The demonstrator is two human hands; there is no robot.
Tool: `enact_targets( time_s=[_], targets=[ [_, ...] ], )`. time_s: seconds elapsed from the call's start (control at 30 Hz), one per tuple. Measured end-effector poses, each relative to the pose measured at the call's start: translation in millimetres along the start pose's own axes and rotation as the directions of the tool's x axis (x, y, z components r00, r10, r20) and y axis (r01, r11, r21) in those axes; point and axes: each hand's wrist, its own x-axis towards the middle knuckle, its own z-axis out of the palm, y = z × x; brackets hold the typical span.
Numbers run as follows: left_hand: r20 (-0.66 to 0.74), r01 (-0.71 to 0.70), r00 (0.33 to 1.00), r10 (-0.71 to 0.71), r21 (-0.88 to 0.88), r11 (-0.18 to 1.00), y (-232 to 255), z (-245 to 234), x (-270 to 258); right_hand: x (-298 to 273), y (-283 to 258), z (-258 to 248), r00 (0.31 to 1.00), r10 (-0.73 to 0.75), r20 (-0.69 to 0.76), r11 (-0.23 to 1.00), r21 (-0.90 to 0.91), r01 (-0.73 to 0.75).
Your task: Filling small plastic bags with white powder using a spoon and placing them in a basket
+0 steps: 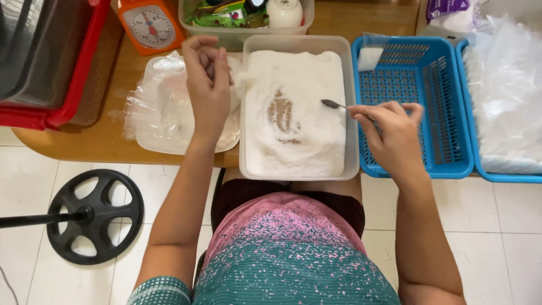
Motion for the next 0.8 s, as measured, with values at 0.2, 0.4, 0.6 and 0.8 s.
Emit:
enact_targets(
  time_s=[0.2,0.4,0.6,0.8],
  targets=[
    [0.025,-0.222,0.975,0.222,0.003,0.975,31.0,-9.6,41.8,3.8,18.8,-4.3,0.998,0.033,0.061,0.999,0.035,-0.035],
    [0.095,-0.189,0.976,0.194,-0.057,0.980,58.3,-13.6,68.9,3.9,18.4,-15.8,0.979,0.055,0.196,0.998,-0.009,-0.054],
    [0.236,-0.112,0.960,0.151,-0.173,0.979,110.4,-0.2,48.2,37.0,-40.3,-18.1,0.990,-0.115,0.078,0.982,0.162,0.101],
    [0.359,-0.099,0.912,0.200,-0.282,0.954,150.9,6.3,29.2,41.8,-66.0,58.4,0.943,-0.247,0.222,0.833,0.546,0.090]
  ],
)
